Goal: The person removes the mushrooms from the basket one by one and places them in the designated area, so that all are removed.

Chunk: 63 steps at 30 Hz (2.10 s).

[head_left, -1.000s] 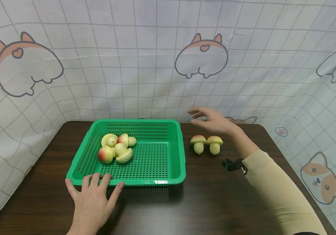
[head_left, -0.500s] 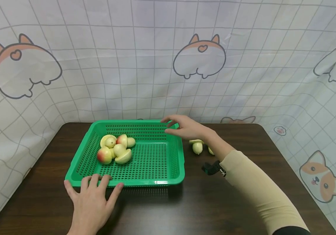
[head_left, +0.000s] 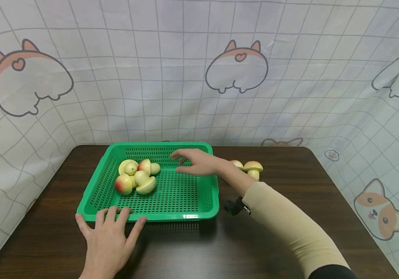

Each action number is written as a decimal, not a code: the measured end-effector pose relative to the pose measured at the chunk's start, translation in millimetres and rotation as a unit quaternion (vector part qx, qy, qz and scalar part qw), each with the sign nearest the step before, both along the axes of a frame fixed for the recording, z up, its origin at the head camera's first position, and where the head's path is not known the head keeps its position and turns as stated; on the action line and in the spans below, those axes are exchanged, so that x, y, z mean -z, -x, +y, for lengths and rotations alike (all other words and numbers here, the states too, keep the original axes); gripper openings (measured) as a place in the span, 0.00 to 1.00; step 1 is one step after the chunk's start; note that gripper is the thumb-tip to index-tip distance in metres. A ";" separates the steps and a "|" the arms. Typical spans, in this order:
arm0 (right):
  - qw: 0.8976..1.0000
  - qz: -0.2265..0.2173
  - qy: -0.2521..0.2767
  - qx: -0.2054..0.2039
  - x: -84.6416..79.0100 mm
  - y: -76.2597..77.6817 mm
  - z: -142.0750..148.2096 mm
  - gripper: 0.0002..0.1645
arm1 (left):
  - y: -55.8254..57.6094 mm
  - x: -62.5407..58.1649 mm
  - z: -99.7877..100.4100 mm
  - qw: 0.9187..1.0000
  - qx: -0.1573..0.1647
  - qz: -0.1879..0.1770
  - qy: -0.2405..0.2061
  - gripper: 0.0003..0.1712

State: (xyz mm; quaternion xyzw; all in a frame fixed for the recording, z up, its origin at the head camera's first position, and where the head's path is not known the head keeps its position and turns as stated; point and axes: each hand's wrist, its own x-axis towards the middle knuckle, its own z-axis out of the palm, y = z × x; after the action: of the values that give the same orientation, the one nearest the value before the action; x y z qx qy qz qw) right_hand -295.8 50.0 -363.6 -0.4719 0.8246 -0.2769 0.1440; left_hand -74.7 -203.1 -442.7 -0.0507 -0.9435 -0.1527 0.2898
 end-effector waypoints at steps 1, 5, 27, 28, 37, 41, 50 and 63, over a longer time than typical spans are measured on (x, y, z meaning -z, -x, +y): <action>1.000 -0.002 -0.004 -0.003 1.8 -0.6 -3.1 0.27 | -0.1 -0.2 0.0 1.000 0.000 -0.001 0.000 0.28; 0.999 -0.016 -0.024 -0.014 7.0 -4.5 -13.8 0.28 | -0.3 -0.5 -0.1 1.000 -0.001 -0.003 0.002 0.28; 0.985 -0.011 -0.154 -0.078 11.7 -27.2 -39.3 0.38 | 1.2 -0.5 -0.6 1.000 0.000 0.002 0.007 0.29; 0.984 -0.012 -0.159 -0.080 9.2 -27.0 -38.0 0.37 | 1.1 -0.6 -0.9 1.000 0.000 0.003 0.008 0.29; 0.979 -0.021 -0.174 -0.104 -24.8 -23.1 -36.8 0.29 | 0.3 -2.1 -0.8 1.000 -0.002 -0.003 0.008 0.29; 0.980 -0.020 -0.165 -0.112 -34.8 -20.7 -44.7 0.27 | 1.0 -2.3 -0.3 1.000 0.001 -0.003 0.007 0.29; 0.991 -0.060 -0.095 -0.071 -28.8 -13.4 -71.0 0.27 | 1.0 -2.7 -0.9 1.000 -0.001 -0.007 0.005 0.28; 0.993 -0.067 -0.091 0.031 9.7 4.0 -102.3 0.27 | 0.5 -2.5 1.5 1.000 -0.002 -0.013 0.003 0.27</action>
State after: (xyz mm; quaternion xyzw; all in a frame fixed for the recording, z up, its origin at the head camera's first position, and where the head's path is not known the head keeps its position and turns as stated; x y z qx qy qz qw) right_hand -299.8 -52.2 -373.3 -0.4116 0.8488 -0.2360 0.2332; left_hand -75.2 -201.6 -440.2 -0.0480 -0.9476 -0.1499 0.2779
